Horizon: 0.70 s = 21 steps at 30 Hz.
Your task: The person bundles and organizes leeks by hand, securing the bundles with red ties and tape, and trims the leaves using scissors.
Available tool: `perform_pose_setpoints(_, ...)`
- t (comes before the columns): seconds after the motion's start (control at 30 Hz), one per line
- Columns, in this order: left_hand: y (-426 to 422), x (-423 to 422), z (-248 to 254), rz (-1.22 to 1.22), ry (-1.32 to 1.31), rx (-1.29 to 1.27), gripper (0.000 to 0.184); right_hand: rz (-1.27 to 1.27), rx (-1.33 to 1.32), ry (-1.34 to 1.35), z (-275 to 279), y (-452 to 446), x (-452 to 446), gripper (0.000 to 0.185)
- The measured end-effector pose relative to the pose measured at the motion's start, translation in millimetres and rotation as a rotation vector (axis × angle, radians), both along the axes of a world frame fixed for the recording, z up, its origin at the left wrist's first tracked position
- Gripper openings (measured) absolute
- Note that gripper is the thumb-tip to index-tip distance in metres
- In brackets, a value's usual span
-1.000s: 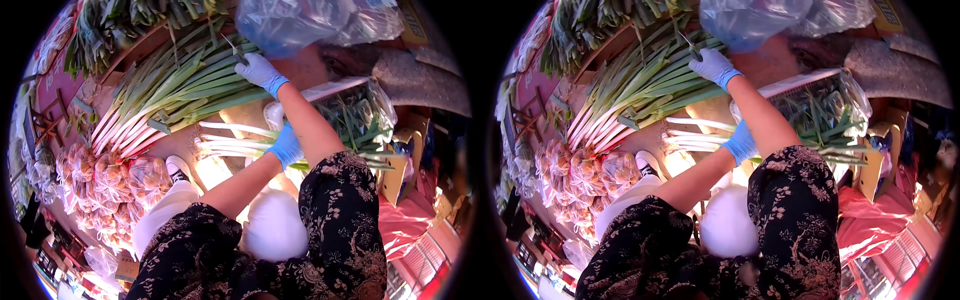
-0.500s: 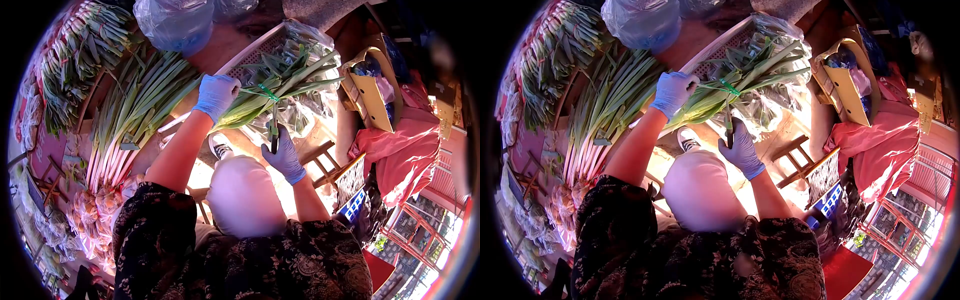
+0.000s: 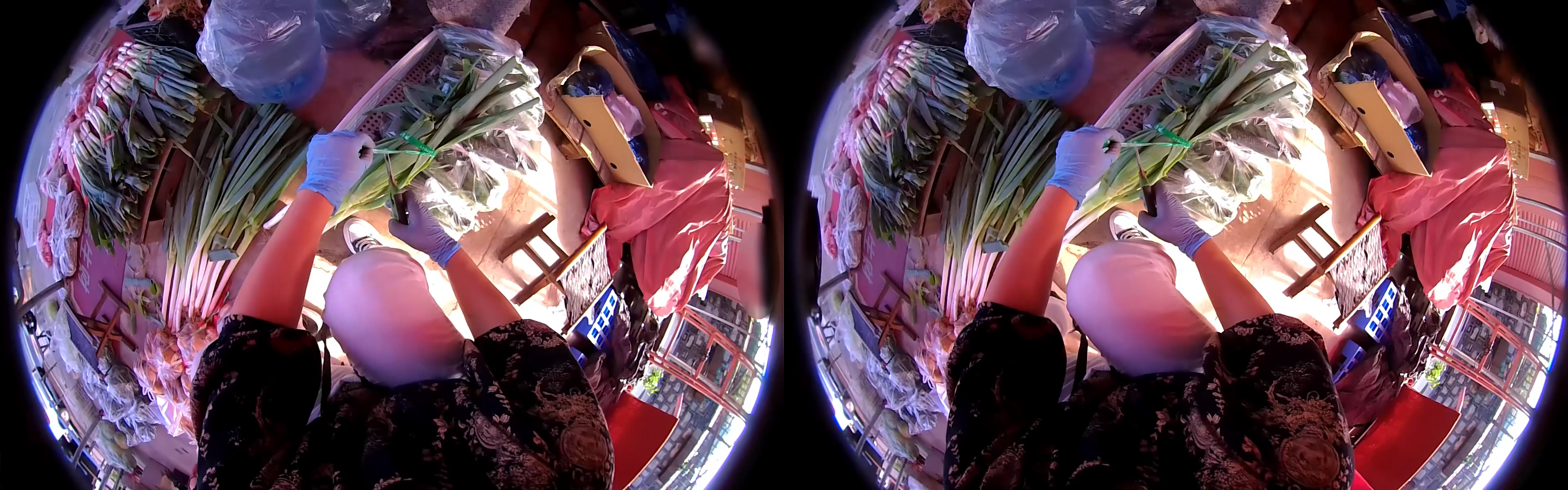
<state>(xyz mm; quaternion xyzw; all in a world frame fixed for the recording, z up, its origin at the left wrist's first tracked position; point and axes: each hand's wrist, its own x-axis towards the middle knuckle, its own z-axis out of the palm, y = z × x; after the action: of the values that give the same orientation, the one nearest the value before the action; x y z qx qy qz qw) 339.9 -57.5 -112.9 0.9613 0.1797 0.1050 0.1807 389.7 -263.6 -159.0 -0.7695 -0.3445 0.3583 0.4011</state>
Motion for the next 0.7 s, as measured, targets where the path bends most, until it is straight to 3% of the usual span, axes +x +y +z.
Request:
perform_pose_setpoints(0.23, -1, -4, 4, 0.104, 0.065, -0.216, 0.014, 0.007, 0.018, -0.134, 3, 30, -2, 0.04)
perform_pose_setpoints(0.33, 0, -5, 0, 0.133, 0.069, -0.301, 0.016, -0.13, 0.219, -0.094, -14, 33, -3, 0.046)
perform_pose_setpoints(0.37, 1, -5, -3, 0.136, 0.066, -0.326, 0.017, -0.18, 0.215, 0.029, -17, 36, -1, 0.054)
perform_pose_setpoints(0.47, 5, -3, -11, 0.12, 0.068, -0.315, 0.017, -0.256, 0.264, 0.474, -15, 36, 3, 0.052)
perform_pose_setpoints(0.6, 5, -3, -11, 0.103, 0.07, -0.294, 0.015, -0.197, 0.085, 0.727, 3, 37, 10, 0.044)
perform_pose_setpoints(0.7, 11, -6, -17, 0.121, 0.024, -0.138, 0.014, -0.327, 0.17, 0.838, 10, 39, 7, 0.041)
